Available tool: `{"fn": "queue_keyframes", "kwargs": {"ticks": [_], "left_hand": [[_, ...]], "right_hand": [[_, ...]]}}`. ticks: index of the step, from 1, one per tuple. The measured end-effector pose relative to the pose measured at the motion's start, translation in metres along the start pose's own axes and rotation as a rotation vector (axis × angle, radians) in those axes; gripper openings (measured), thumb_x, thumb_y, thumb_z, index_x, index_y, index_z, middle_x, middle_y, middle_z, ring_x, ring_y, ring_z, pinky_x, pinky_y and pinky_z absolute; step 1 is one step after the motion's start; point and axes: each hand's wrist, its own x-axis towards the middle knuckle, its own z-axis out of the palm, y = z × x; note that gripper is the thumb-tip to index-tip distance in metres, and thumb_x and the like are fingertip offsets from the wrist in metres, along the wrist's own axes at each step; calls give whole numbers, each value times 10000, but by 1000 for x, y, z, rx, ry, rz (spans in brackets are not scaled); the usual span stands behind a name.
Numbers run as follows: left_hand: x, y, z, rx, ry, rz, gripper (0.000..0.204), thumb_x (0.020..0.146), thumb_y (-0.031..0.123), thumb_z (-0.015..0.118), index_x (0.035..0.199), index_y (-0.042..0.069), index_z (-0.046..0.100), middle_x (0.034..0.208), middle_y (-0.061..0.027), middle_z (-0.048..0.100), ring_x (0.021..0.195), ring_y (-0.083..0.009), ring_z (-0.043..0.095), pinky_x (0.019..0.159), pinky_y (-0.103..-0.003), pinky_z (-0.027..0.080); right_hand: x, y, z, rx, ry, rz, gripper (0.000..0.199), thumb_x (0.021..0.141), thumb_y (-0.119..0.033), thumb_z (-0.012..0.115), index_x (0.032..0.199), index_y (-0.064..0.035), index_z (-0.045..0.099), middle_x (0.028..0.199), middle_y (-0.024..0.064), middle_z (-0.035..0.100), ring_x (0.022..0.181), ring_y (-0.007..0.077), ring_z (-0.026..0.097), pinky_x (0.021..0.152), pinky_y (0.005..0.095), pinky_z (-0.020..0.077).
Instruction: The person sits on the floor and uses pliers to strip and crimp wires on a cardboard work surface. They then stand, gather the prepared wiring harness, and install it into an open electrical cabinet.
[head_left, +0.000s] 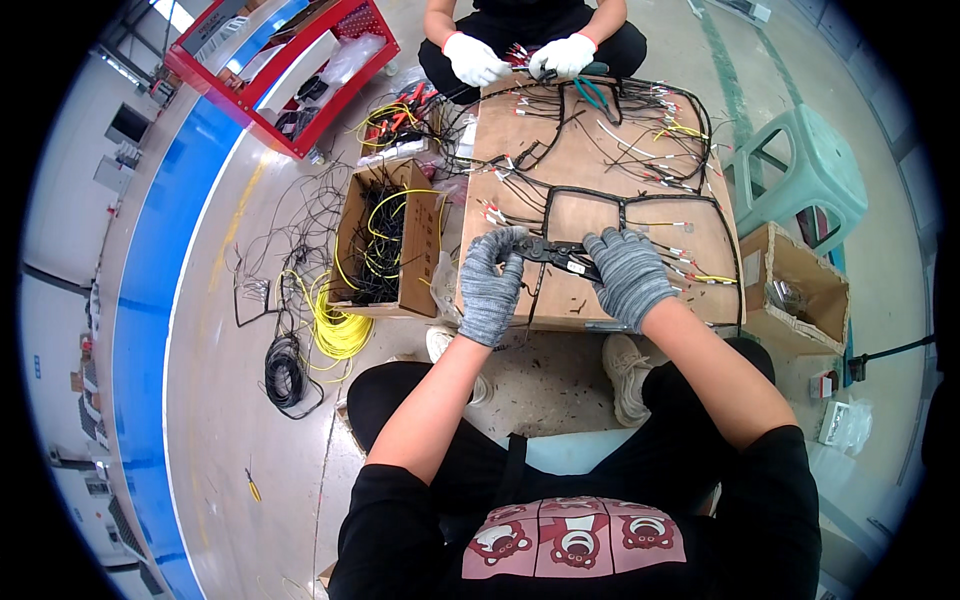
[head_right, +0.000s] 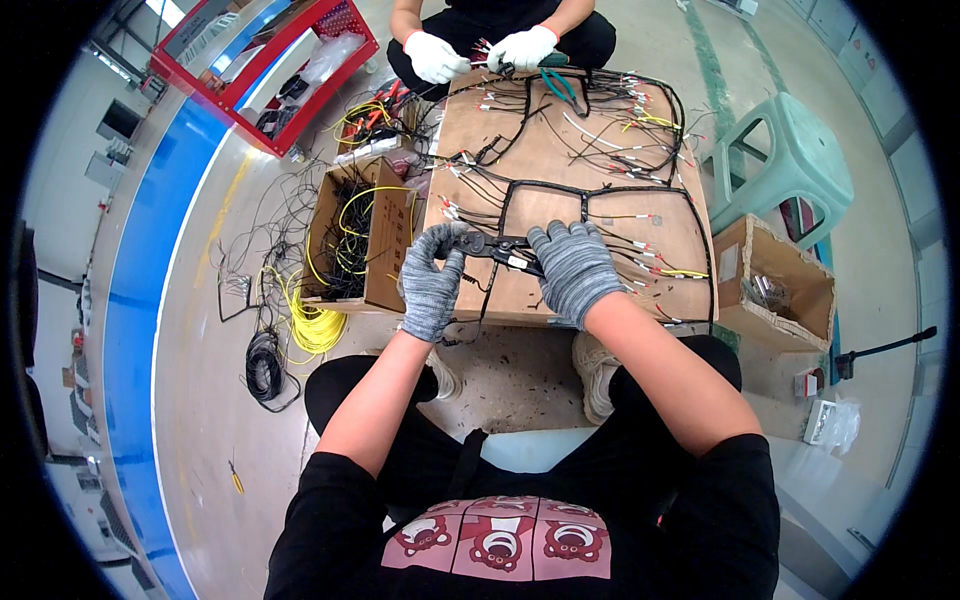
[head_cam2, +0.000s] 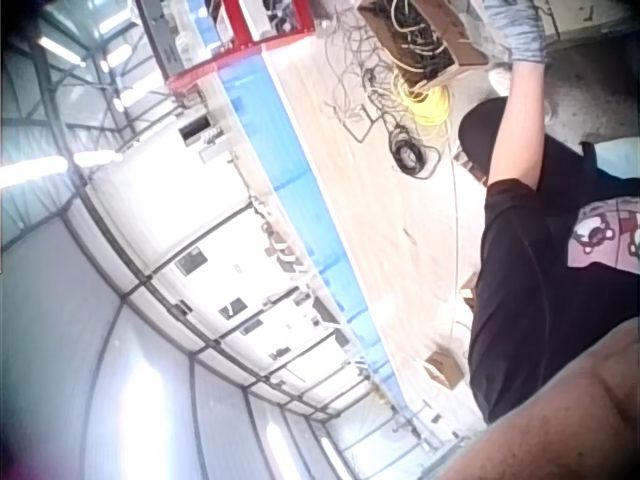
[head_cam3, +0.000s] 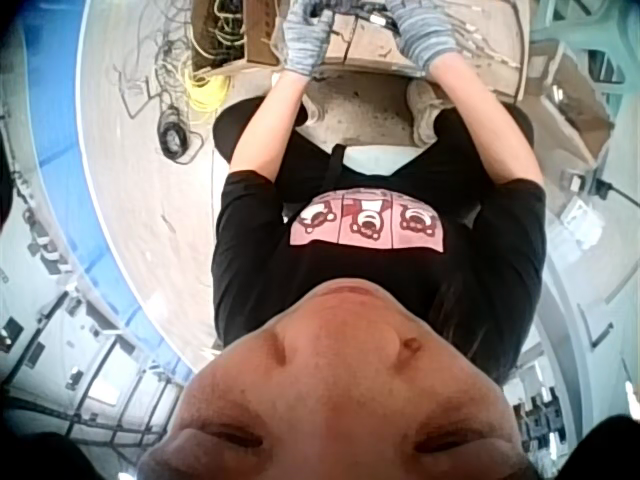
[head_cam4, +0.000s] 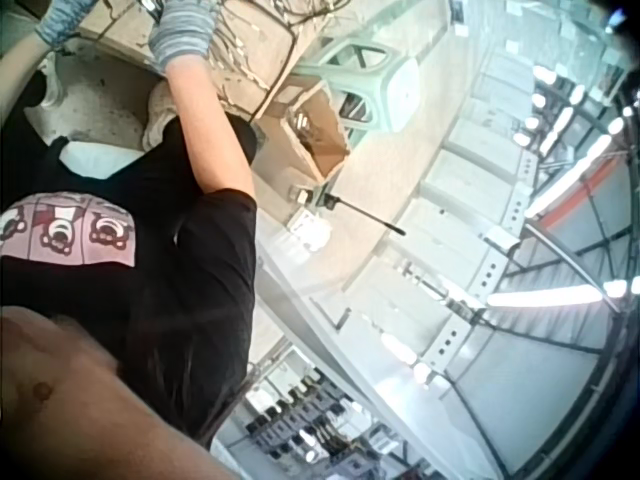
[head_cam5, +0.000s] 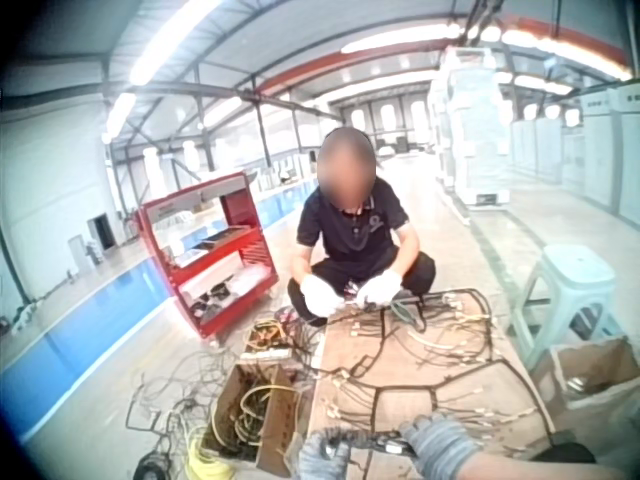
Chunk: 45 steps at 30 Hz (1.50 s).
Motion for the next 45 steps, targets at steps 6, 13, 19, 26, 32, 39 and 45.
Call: {"fn": "queue_keyframes", "kwargs": {"ticks": [6, 13, 19, 26, 32, 39, 45], "left_hand": [[1, 1, 1, -27, -9, -16, 219, 800, -9, 632, 1014, 37, 640, 842, -18, 651, 717, -75, 548, 699, -231, 467], [-1, -3, 3, -120, -25, -38, 219, 802, -2, 639, 1018, 40, 636, 817, 2, 632, 694, -61, 516, 673, -223, 454], [0, -7, 1, -144, -68, -61, 229, 798, -17, 634, 1019, 43, 626, 830, 7, 625, 715, -57, 511, 688, -220, 451], [0, 2, -4, -134, -90, -18, 234, 797, -16, 637, 1024, 41, 627, 824, 6, 624, 709, -62, 511, 693, -221, 453], [0, 6, -4, -120, -94, -48, 241, 797, -14, 633, 1031, 42, 632, 830, 5, 632, 704, -64, 508, 688, -224, 451], [2, 1, -5, -191, -94, -68, 232, 794, -15, 633, 1021, 33, 623, 825, 2, 618, 702, -64, 505, 689, -222, 451], [13, 7, -20, -329, -45, -137, 217, 810, 25, 646, 1024, 22, 613, 864, -8, 622, 736, -57, 516, 712, -217, 454]], "right_hand": [[4, 6, 18, 91, -78, -25, 467, 671, -57, 594, 1122, 14, 494, 974, 190, 534, 928, 333, 530, 862, 402, 427], [6, 12, 20, 34, -35, -100, 396, 714, -31, 550, 1109, -7, 528, 951, 162, 579, 931, 299, 558, 843, 375, 441], [10, 13, 18, 117, -124, -22, 375, 710, -36, 547, 1082, 6, 521, 947, 169, 580, 931, 306, 558, 855, 378, 434], [3, 19, 21, 145, 29, -134, 451, 667, -80, 592, 1099, 17, 505, 996, 201, 550, 944, 332, 552, 887, 391, 420], [4, 20, 36, 227, -19, -114, 404, 691, -73, 600, 1078, 1, 509, 983, 191, 553, 930, 335, 560, 849, 396, 450], [9, 15, 18, 255, -66, -76, 381, 693, -89, 608, 1053, -4, 516, 975, 181, 569, 915, 332, 567, 840, 400, 454], [2, 29, 12, 97, -154, -21, 607, 629, -172, 648, 1180, 10, 470, 1068, 207, 519, 1035, 350, 498, 936, 414, 390]]}}
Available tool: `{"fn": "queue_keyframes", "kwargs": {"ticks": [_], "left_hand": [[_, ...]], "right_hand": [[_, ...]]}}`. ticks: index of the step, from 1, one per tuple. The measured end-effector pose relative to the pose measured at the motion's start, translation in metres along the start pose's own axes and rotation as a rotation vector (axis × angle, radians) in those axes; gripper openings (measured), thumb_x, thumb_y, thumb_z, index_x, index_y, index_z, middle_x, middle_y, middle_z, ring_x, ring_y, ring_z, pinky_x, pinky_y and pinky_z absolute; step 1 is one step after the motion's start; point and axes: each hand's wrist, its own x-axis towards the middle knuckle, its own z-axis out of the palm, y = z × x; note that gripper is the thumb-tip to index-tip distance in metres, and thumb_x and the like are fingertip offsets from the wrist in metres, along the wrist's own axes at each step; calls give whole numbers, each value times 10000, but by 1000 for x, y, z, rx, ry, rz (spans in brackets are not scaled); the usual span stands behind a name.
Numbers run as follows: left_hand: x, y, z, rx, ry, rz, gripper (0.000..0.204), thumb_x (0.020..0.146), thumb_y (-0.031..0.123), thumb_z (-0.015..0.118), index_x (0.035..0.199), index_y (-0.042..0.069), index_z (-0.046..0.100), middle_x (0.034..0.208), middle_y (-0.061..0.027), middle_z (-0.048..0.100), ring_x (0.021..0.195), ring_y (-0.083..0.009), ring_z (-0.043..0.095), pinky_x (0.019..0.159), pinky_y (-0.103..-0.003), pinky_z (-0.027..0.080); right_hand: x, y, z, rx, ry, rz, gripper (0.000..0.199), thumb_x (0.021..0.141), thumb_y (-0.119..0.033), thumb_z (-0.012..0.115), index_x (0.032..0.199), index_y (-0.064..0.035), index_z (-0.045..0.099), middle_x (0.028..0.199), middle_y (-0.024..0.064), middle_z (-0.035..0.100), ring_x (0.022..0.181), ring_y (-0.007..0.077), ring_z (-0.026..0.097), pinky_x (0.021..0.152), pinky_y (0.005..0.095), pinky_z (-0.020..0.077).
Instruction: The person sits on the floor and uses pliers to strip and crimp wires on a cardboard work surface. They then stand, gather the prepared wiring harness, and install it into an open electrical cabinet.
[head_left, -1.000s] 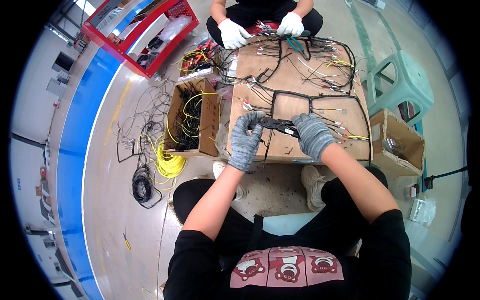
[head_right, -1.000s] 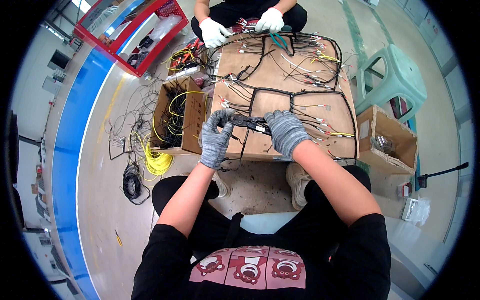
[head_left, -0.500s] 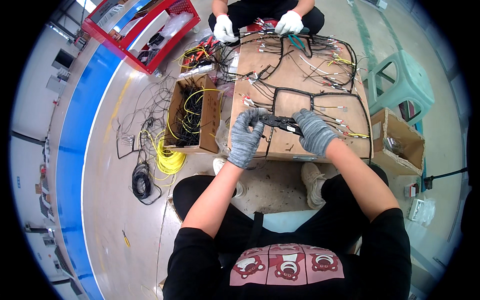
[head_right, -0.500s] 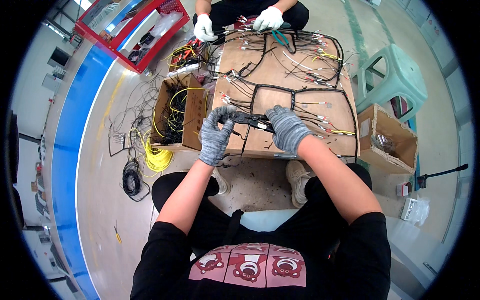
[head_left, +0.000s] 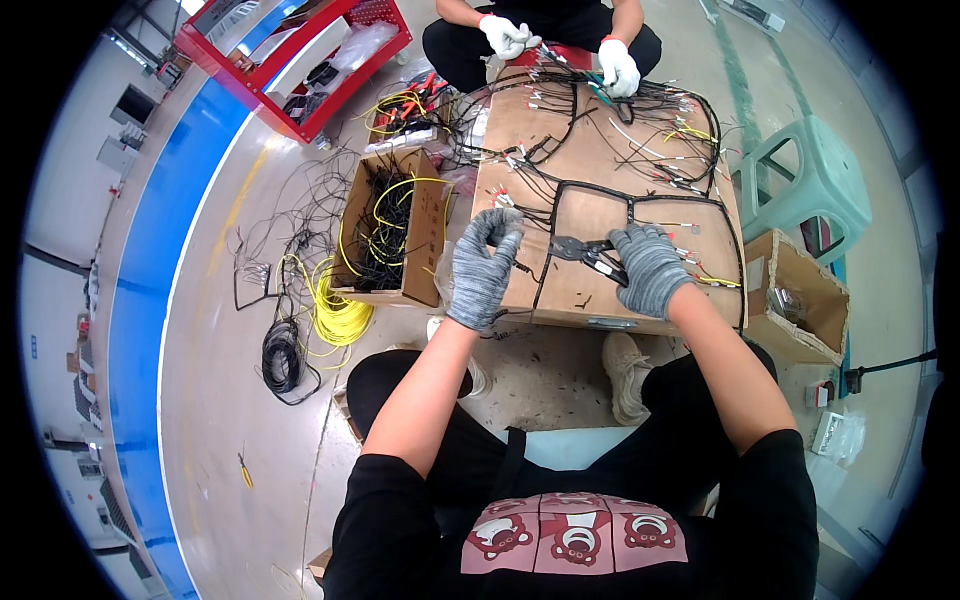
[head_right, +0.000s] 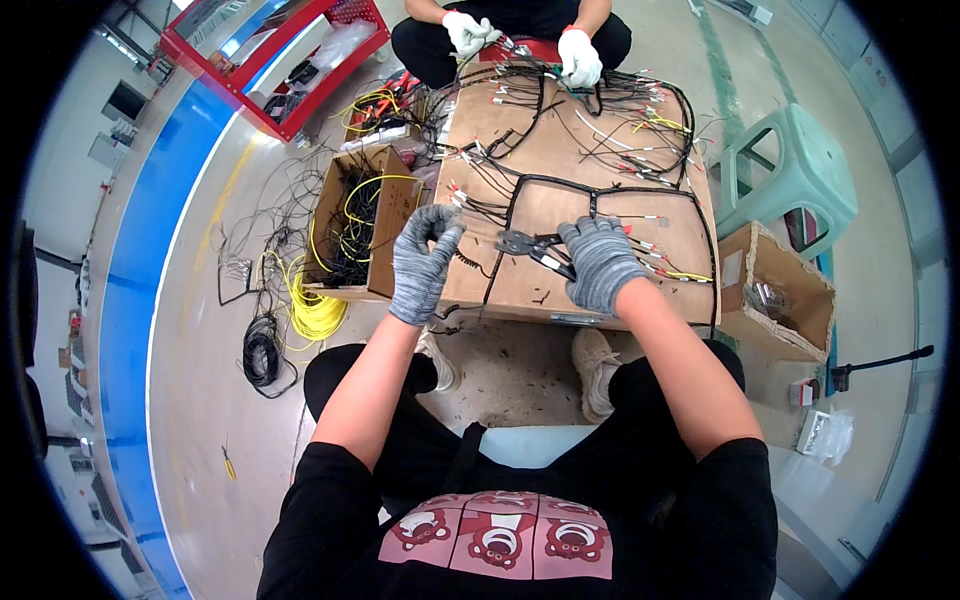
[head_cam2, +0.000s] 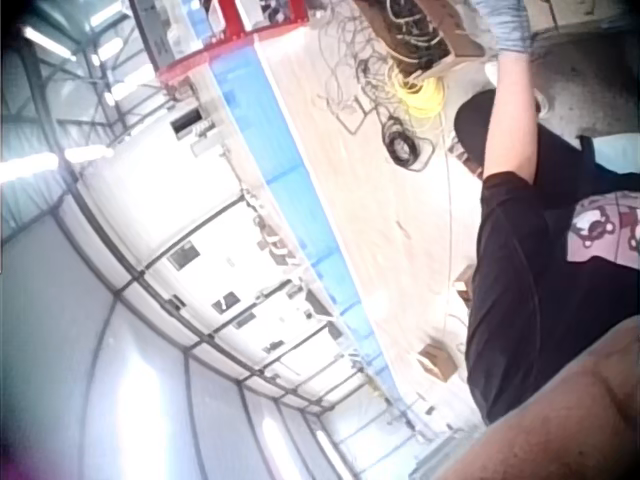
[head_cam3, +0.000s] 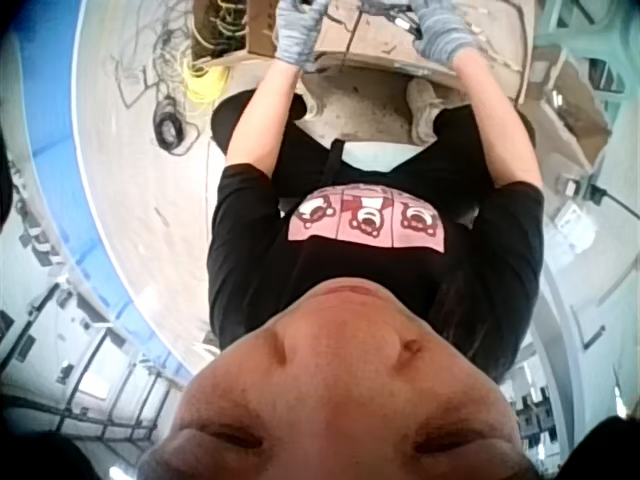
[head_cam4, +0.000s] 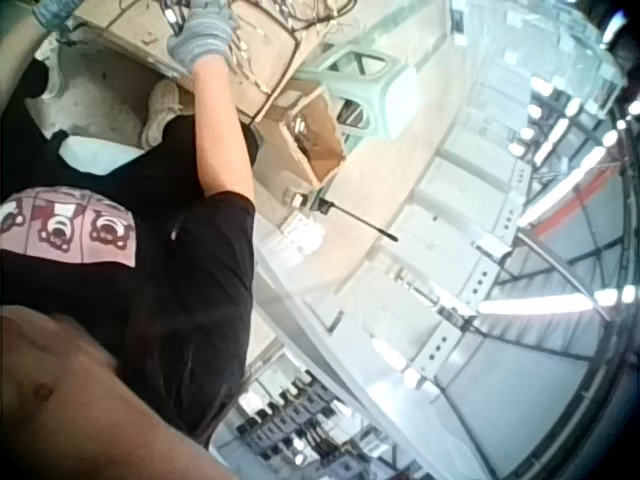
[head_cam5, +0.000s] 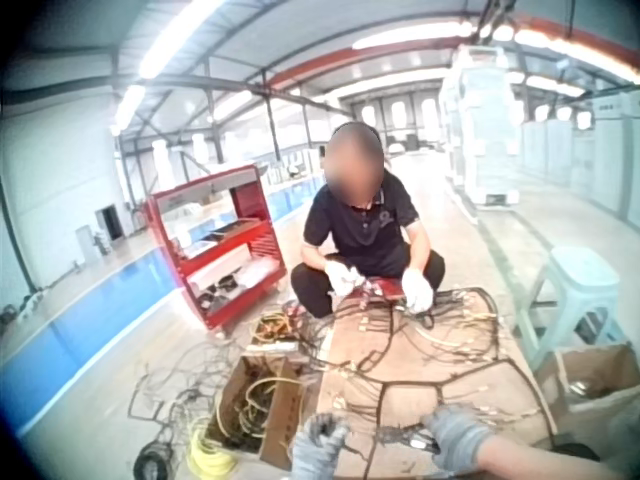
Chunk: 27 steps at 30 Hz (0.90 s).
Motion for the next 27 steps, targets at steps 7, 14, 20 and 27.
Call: {"fn": "queue_keyframes", "kwargs": {"ticks": [7, 14, 20, 27], "left_hand": [[-4, -4, 11, 189, -16, 96, 210, 814, 40, 651, 1020, 26, 609, 848, -28, 629, 741, -83, 538, 722, -236, 462], [-12, -12, 16, 235, 6, 59, 207, 809, 36, 649, 1010, 22, 603, 883, -47, 631, 775, -105, 561, 732, -245, 468], [-6, -10, 20, 279, 16, 133, 201, 802, 21, 651, 997, 27, 603, 860, -37, 626, 770, -104, 563, 735, -246, 470], [-9, -6, 23, 284, 58, 135, 192, 801, 22, 655, 987, 35, 611, 823, -17, 610, 737, -91, 536, 714, -244, 464]], "right_hand": [[-7, -17, -9, 49, 148, -68, 643, 631, -210, 668, 1178, 50, 454, 1056, 211, 508, 1043, 353, 475, 983, 414, 344], [0, -22, -3, 9, 126, -111, 639, 631, -210, 669, 1173, 47, 449, 1041, 205, 509, 1005, 339, 483, 955, 418, 362], [8, -21, -1, 50, 173, -35, 412, 657, -62, 635, 1050, -17, 520, 962, 160, 556, 925, 322, 538, 847, 389, 442], [12, -28, -1, -46, 199, 89, 309, 706, -44, 589, 1012, -58, 550, 896, 161, 573, 873, 304, 571, 800, 393, 464]]}}
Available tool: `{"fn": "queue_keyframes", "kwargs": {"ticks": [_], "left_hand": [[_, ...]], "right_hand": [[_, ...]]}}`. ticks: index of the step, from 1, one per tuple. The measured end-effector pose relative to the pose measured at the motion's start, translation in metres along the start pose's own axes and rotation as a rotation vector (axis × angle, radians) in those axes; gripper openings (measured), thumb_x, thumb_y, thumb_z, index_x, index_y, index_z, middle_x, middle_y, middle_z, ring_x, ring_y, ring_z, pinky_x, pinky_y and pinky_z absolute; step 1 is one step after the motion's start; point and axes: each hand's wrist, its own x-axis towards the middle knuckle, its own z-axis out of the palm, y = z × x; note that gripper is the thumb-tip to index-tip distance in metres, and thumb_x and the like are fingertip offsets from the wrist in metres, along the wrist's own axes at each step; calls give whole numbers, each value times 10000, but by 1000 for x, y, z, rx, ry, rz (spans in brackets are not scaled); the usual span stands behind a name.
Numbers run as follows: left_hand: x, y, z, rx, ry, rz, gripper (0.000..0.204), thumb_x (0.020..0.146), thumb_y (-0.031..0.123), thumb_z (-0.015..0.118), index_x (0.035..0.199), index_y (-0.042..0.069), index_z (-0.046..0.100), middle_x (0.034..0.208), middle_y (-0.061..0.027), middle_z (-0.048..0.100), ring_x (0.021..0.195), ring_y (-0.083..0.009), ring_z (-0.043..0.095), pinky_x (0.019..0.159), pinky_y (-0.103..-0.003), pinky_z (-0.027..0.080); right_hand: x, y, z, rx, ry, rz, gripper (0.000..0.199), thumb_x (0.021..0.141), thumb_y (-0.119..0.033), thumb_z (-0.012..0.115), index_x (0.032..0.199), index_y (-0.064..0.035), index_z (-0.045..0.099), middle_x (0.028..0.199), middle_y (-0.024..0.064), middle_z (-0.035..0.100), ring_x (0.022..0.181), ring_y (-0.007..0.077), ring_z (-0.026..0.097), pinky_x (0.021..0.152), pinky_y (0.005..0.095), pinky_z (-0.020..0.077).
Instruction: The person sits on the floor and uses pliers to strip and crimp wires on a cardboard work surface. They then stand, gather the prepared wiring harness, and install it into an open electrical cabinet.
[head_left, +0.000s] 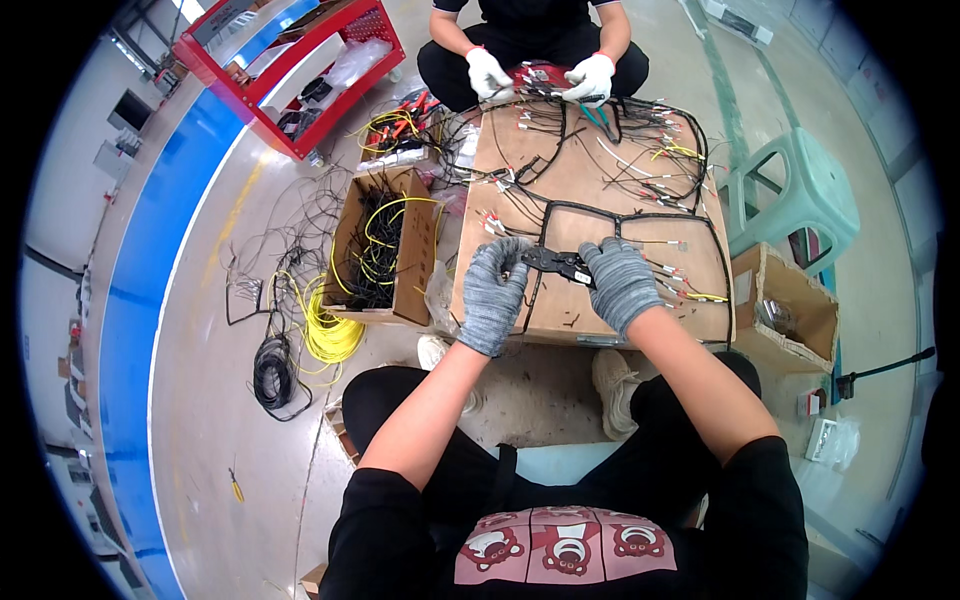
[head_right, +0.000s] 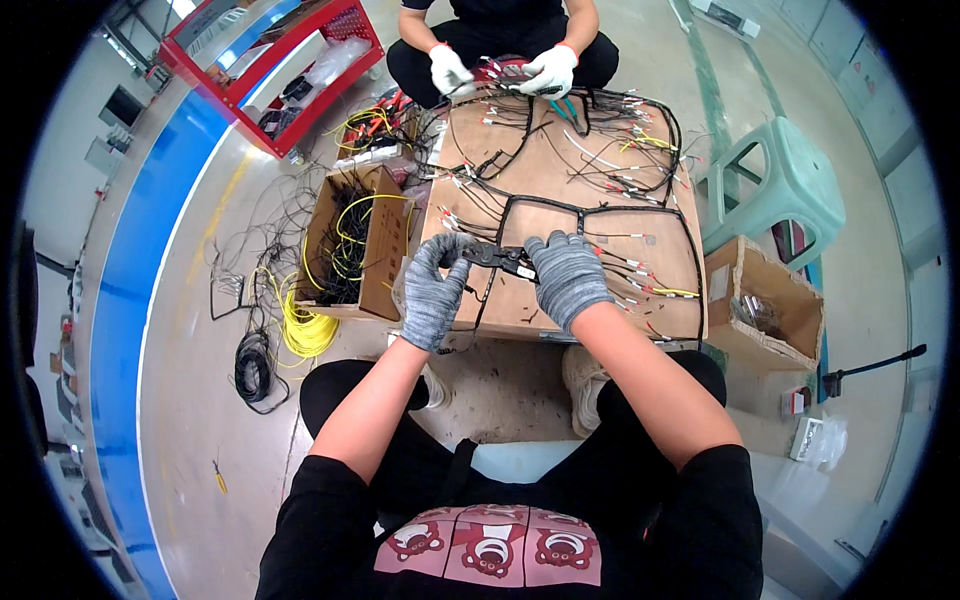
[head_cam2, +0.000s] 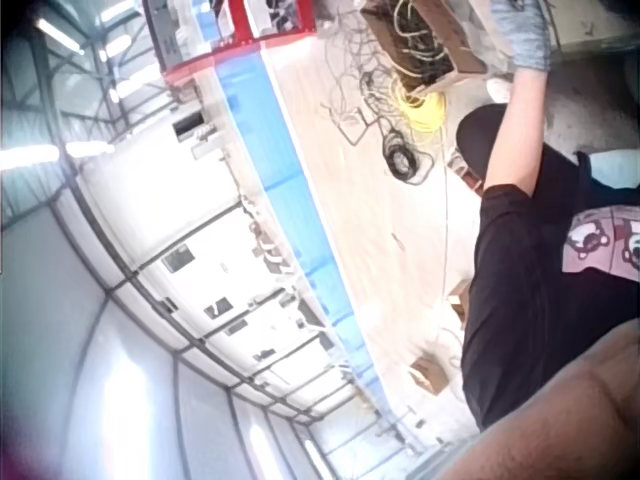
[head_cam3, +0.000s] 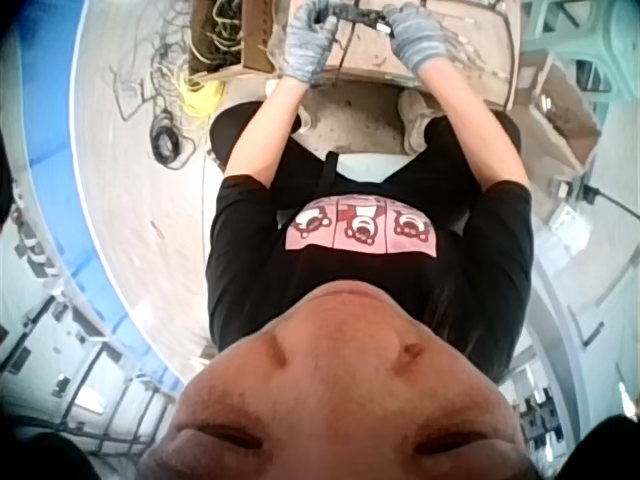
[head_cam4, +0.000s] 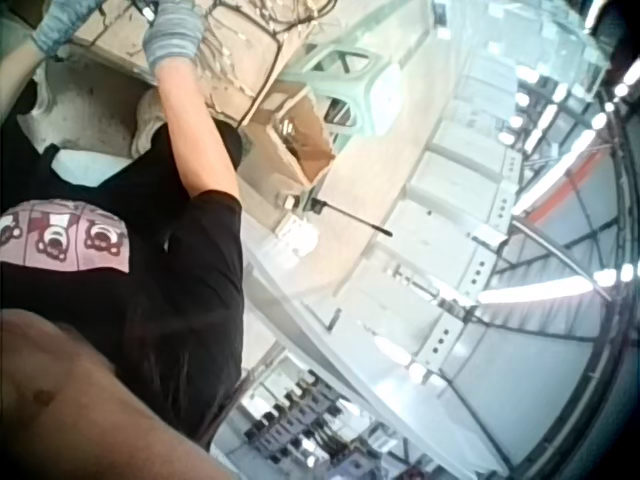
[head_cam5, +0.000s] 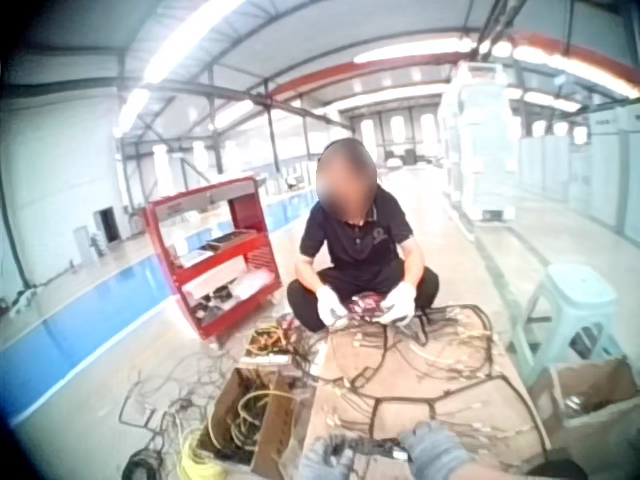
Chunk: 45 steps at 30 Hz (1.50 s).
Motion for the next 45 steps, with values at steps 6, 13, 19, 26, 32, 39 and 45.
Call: {"fn": "queue_keyframes", "kwargs": {"ticks": [6, 13, 19, 26, 32, 39, 45], "left_hand": [[-1, 1, 3, -102, 31, -34, 190, 799, 30, 661, 984, 42, 618, 814, -4, 607, 716, -85, 522, 692, -235, 456], [1, 7, -5, -23, -46, -9, 192, 799, 25, 660, 984, 40, 610, 822, -8, 608, 727, -87, 528, 694, -238, 461], [1, 10, -6, -3, -69, -27, 200, 797, 0, 638, 991, 33, 606, 855, -26, 624, 748, -91, 542, 723, -242, 467], [6, 7, -11, -92, -180, -39, 257, 803, -6, 619, 1057, 32, 610, 931, -39, 638, 822, -102, 567, 782, -251, 466], [-2, -14, -17, -475, -329, -338, 271, 844, 32, 619, 1112, 5, 585, 1021, -26, 622, 940, -98, 566, 872, -247, 450], [1, -12, -16, -512, -387, -378, 290, 867, 62, 607, 1150, 12, 569, 1020, -20, 611, 930, -95, 556, 851, -239, 450], [-1, -13, -5, -182, -294, -367, 140, 831, 97, 660, 916, 4, 600, 767, 5, 578, 690, -65, 498, 645, -223, 445]], "right_hand": [[-1, 5, 2, 87, -32, -29, 301, 698, -61, 609, 987, -43, 528, 871, 157, 585, 846, 316, 591, 755, 415, 469], [-2, 3, 0, 60, 27, -67, 323, 684, -100, 648, 979, -56, 523, 859, 150, 577, 828, 314, 578, 750, 413, 457], [0, 10, 8, 139, -19, -94, 303, 705, -101, 631, 987, -57, 529, 841, 158, 579, 811, 323, 578, 744, 417, 462], [-6, 11, 17, 347, -137, -29, 320, 727, -67, 581, 1037, -2, 535, 845, 217, 608, 765, 373, 594, 695, 431, 484], [-7, 15, 55, 423, -100, -72, 266, 753, -85, 545, 1017, -60, 561, 745, 213, 607, 693, 398, 598, 599, 459, 477], [-3, 6, 106, 794, -17, -56, 269, 822, -164, 598, 1043, -20, 542, 830, 244, 598, 746, 414, 572, 641, 419, 467], [-10, -4, 126, 814, -17, -44, 258, 855, -230, 608, 1007, -31, 545, 705, 185, 562, 612, 353, 529, 582, 394, 445]]}}
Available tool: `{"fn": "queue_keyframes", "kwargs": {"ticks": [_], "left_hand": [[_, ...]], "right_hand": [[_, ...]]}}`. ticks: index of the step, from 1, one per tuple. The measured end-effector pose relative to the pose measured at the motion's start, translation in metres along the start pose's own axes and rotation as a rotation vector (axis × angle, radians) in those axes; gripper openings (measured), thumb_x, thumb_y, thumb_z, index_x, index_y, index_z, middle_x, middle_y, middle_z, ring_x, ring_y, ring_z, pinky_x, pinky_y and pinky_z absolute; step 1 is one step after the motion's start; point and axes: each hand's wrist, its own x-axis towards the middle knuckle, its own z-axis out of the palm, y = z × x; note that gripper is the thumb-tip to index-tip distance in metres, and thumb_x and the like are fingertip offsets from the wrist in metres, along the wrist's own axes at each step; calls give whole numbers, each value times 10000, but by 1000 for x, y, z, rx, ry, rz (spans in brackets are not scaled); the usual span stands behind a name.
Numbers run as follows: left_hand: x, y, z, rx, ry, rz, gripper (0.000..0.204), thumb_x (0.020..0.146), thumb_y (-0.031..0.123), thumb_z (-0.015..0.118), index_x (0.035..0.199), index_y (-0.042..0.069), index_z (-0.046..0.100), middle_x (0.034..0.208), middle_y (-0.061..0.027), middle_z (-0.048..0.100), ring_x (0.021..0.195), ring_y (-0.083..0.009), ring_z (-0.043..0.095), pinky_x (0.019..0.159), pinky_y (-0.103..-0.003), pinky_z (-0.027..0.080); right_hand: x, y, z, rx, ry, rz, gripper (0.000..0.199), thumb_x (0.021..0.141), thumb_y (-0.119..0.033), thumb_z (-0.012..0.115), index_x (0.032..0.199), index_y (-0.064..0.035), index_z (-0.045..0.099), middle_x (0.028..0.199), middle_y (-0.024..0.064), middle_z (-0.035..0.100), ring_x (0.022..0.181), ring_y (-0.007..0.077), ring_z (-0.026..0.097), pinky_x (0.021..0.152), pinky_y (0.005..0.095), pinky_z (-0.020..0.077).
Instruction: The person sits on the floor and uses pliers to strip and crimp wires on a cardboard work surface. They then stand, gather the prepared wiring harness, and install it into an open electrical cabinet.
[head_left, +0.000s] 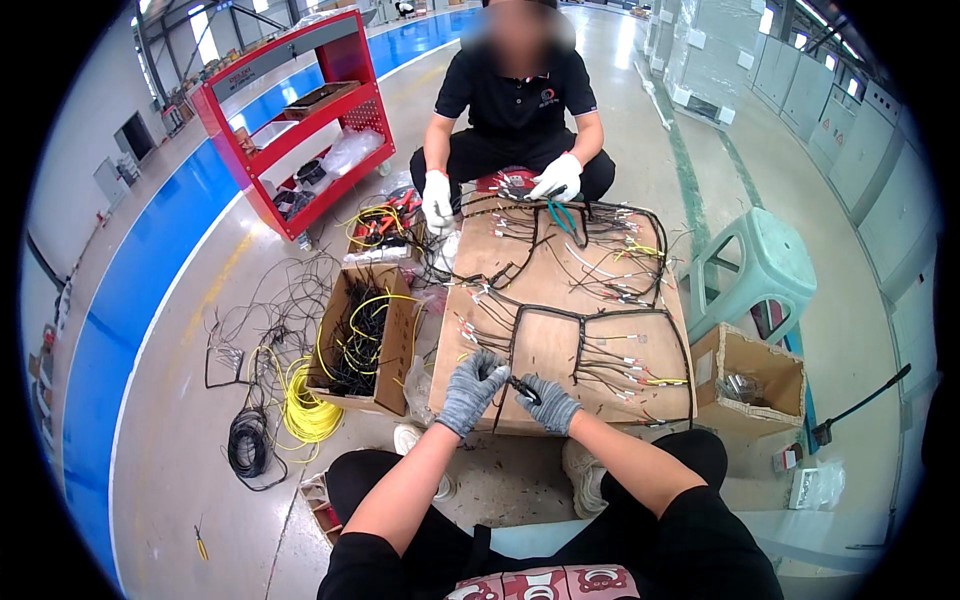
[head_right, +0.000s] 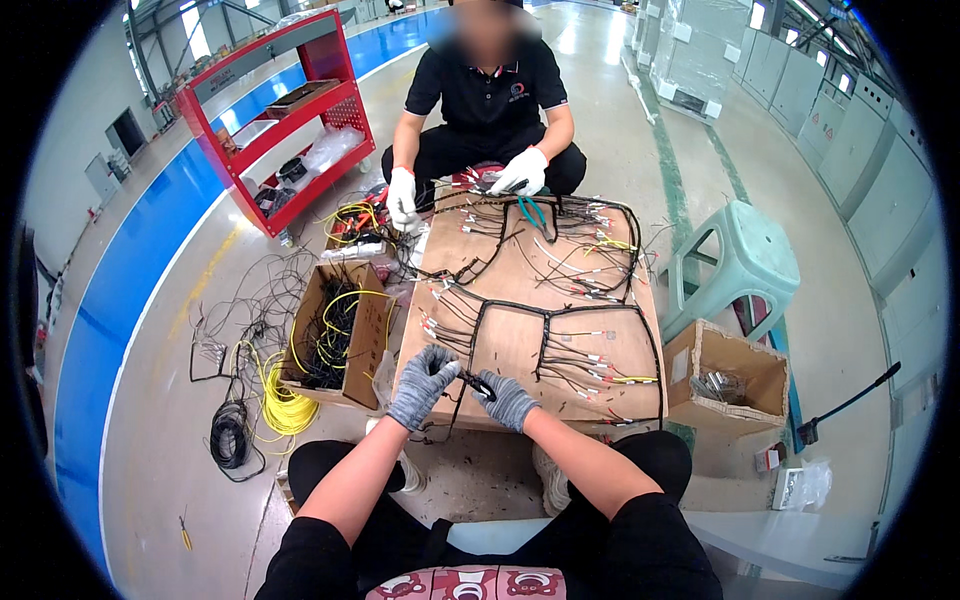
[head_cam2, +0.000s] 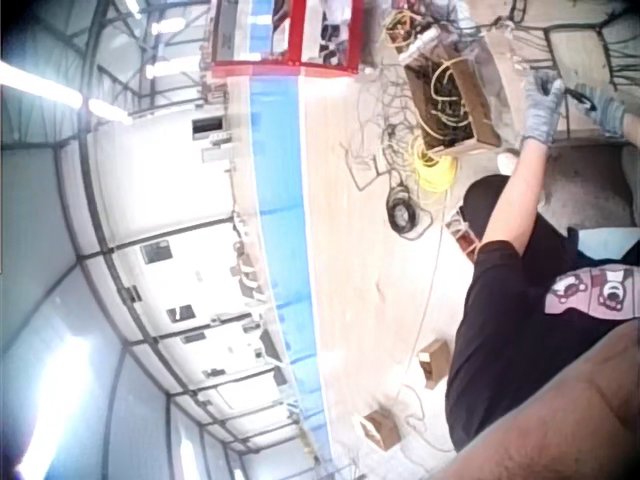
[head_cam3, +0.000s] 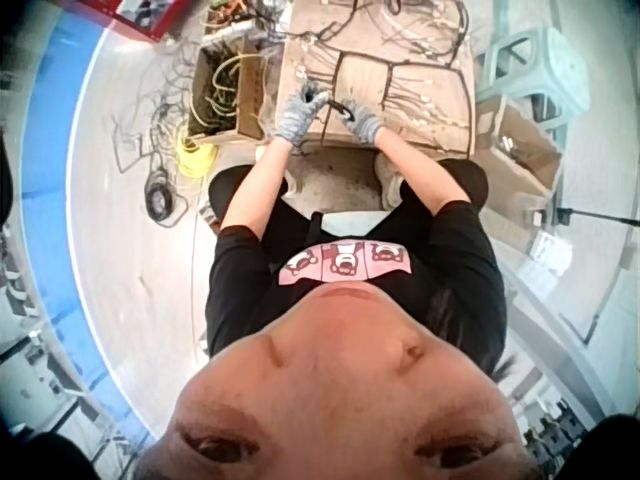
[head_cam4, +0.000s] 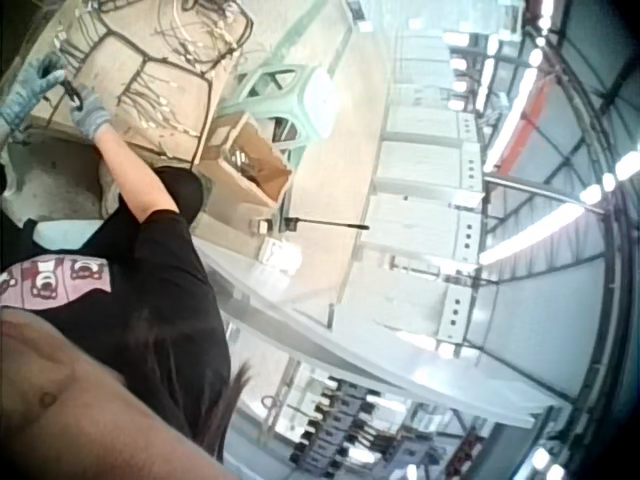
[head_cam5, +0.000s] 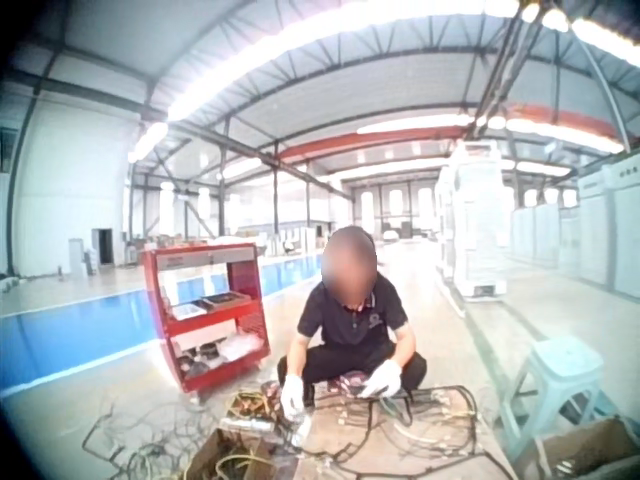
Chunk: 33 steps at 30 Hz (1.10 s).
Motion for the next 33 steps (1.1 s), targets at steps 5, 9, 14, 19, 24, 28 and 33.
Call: {"fn": "queue_keyframes", "kwargs": {"ticks": [5, 9, 14, 19, 24, 28, 33], "left_hand": [[12, -8, 14, -51, 74, -26, 64, 807, 44, 642, 823, 6, 592, 704, 3, 571, 637, -62, 483, 605, -229, 434], [15, -15, 11, -4, 132, -45, 50, 782, 17, 630, 802, 6, 587, 686, -6, 577, 617, -69, 491, 591, -234, 437], [13, -16, 9, -82, 140, -28, 37, 787, 21, 620, 781, 14, 584, 681, 6, 567, 622, -63, 482, 594, -221, 428], [11, -23, 12, -100, 16, -51, 68, 832, 66, 651, 852, 32, 596, 737, 35, 558, 660, -56, 476, 627, -213, 428], [6, -5, 7, -330, 25, 74, 209, 870, 78, 605, 1065, 26, 549, 873, -1, 573, 769, -76, 528, 735, -225, 454], [-8, 16, 1, -493, 26, 118, 219, 903, 96, 559, 1109, 47, 503, 885, -11, 555, 794, -98, 536, 764, -230, 440], [-11, 11, -1, -343, 24, 76, 114, 904, 82, 550, 996, 29, 509, 875, -38, 576, 767, -105, 543, 727, -237, 464]], "right_hand": [[-2, -7, -8, -35, -45, 181, 346, 808, -291, 663, 1036, -47, 575, 820, 203, 627, 745, 373, 609, 626, 408, 491], [-9, -17, -4, -135, 116, 75, 361, 792, -322, 661, 1035, -67, 581, 860, 200, 631, 792, 360, 614, 671, 419, 493], [-25, 7, -2, -266, 42, 130, 341, 743, -145, 629, 1057, -26, 574, 908, 200, 624, 823, 378, 606, 733, 411, 495], [-28, 26, -16, -259, 10, 139, 357, 690, -82, 620, 1033, -8, 557, 969, 237, 596, 880, 390, 591, 771, 417, 478], [-26, -3, -23, -133, -4, 177, 299, 749, -122, 619, 1013, -11, 534, 878, 240, 603, 816, 414, 589, 686, 438, 476], [-21, -29, -56, -230, -59, 58, 248, 804, -167, 614, 980, -26, 510, 756, 240, 590, 722, 430, 581, 604, 467, 463], [-23, -29, -73, -353, -108, 20, 239, 801, -163, 612, 966, -20, 517, 771, 238, 596, 722, 422, 583, 609, 461, 466]]}}
